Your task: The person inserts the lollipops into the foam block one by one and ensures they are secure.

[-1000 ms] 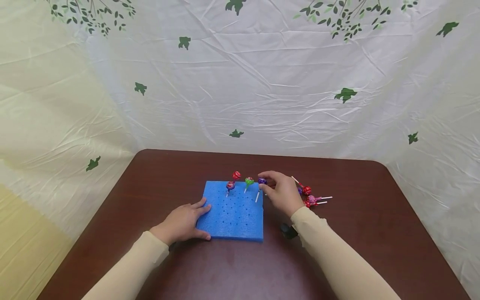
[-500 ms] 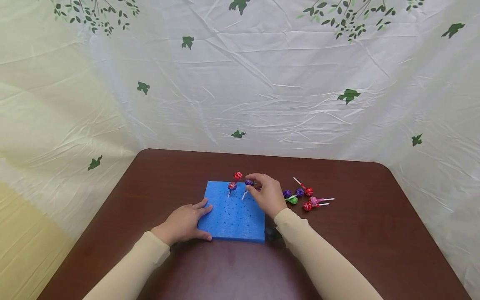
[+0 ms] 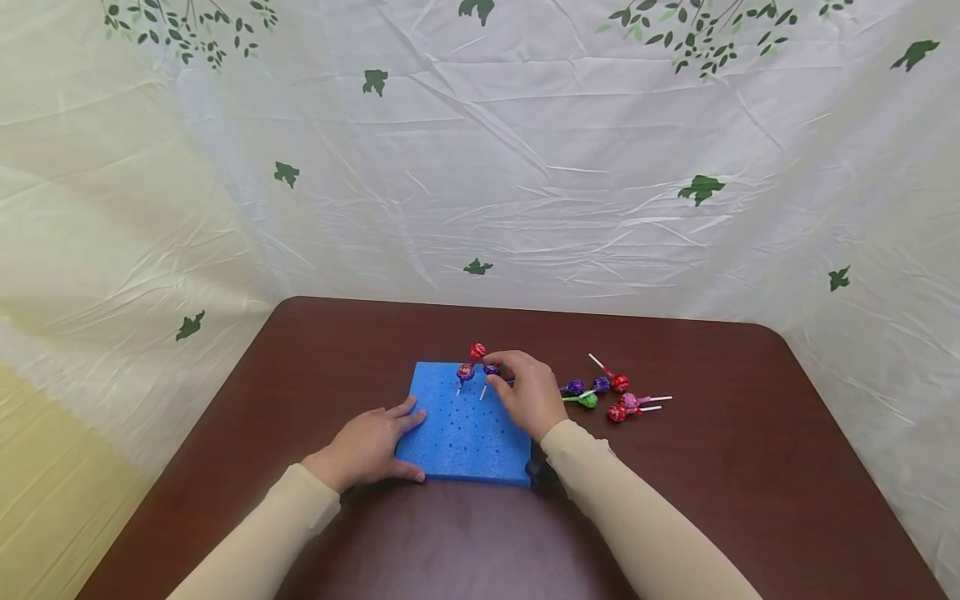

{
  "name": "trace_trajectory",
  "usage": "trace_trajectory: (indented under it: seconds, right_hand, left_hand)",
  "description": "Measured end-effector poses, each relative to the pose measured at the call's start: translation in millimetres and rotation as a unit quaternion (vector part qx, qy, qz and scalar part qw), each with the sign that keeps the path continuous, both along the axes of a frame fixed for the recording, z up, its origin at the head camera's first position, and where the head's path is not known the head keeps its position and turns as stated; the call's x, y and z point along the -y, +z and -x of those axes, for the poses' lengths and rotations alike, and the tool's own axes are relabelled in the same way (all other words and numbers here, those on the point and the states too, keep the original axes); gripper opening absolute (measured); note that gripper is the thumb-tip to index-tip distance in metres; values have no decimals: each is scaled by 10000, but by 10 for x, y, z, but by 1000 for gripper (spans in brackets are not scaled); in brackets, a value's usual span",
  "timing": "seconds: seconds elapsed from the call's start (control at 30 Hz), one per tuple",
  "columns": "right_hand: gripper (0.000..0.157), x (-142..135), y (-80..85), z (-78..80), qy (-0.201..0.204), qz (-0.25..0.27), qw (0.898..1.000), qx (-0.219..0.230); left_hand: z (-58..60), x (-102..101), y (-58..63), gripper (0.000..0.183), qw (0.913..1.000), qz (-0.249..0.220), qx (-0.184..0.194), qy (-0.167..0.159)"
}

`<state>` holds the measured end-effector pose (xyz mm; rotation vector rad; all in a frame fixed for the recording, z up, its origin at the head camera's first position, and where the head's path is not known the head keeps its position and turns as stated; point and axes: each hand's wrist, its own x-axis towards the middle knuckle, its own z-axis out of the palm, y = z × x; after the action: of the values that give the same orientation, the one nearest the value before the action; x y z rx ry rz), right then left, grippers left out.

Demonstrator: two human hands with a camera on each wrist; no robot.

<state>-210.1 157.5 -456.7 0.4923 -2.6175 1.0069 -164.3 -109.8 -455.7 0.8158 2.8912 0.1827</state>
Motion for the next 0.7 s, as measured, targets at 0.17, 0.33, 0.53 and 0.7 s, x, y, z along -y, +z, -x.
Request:
trace_trajectory:
  seconds: [0.17, 0.33, 0.53, 0.7]
  right_hand:
    - [32, -26, 3, 10, 13, 12, 10000, 23]
    - [32, -46, 8, 24, -46, -52, 10000, -71]
    - [33, -46, -7, 19, -41, -125, 9999, -104]
    - [33, -52, -33, 14, -34, -160, 9997, -195]
  left_hand:
    - [4, -2, -9, 92, 10000, -5, -11, -22]
    - [20, 4, -2, 92, 10000, -11, -28, -21]
    - [21, 2, -13, 92, 10000, -18, -20, -23]
    - [18, 1, -29, 92, 10000, -18, -9, -32]
